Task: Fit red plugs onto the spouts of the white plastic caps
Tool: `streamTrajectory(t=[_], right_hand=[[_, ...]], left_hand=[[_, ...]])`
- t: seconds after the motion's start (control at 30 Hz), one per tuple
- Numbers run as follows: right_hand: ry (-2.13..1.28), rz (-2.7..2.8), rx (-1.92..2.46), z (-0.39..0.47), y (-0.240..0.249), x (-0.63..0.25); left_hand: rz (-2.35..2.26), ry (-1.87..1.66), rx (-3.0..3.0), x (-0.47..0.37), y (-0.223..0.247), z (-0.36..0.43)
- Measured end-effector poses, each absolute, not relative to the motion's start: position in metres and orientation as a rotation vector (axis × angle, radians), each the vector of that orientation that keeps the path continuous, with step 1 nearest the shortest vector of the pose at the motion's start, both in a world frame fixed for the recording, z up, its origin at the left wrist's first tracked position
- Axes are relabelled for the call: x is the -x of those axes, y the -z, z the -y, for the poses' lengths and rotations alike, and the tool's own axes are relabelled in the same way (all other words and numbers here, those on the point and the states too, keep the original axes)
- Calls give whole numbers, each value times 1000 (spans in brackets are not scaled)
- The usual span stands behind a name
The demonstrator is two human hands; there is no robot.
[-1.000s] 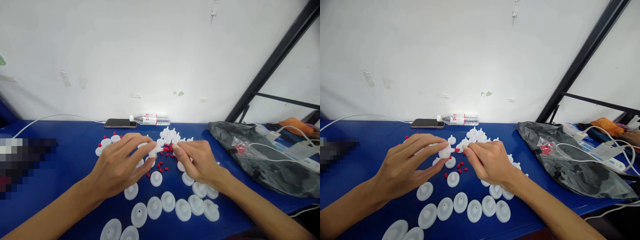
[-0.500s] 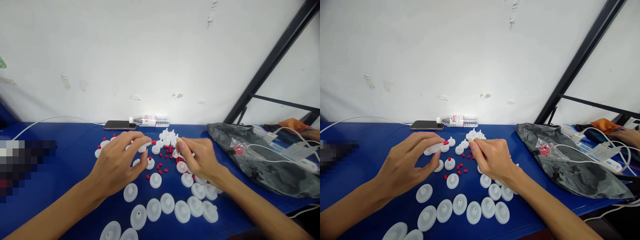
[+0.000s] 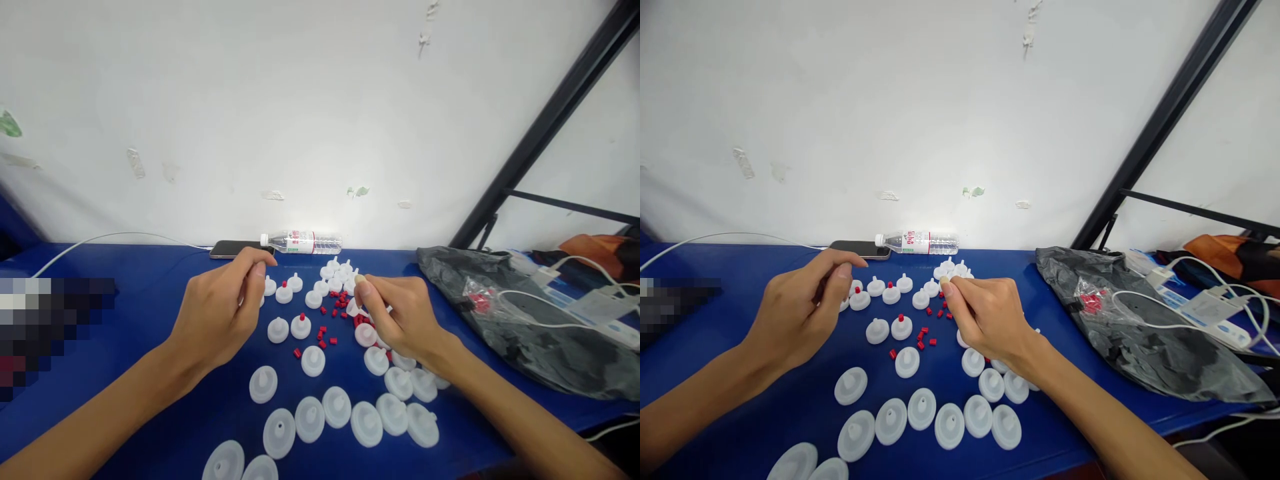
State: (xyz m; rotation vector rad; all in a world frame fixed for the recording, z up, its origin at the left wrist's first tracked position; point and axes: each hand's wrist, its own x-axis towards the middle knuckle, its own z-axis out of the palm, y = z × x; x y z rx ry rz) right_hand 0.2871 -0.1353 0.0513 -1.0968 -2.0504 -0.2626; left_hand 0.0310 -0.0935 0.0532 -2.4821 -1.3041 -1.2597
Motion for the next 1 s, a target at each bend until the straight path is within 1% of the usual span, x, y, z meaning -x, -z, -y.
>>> streamTrajectory(t=[0.27, 0.47, 0.63, 1.0], right_hand=[[231, 2061, 1116, 134, -50, -288], [287, 2075, 1171, 132, -46, -286], [305, 2106, 1199, 131, -44, -286], [242, 2163, 1247, 130, -44, -285]], left_hand=[[1296, 1208, 2315, -18, -65, 82], [1367, 1161, 2229, -10, -71, 76], [1481, 1054, 2174, -5, -74, 69], [1563, 842, 2378, -15, -60, 66]])
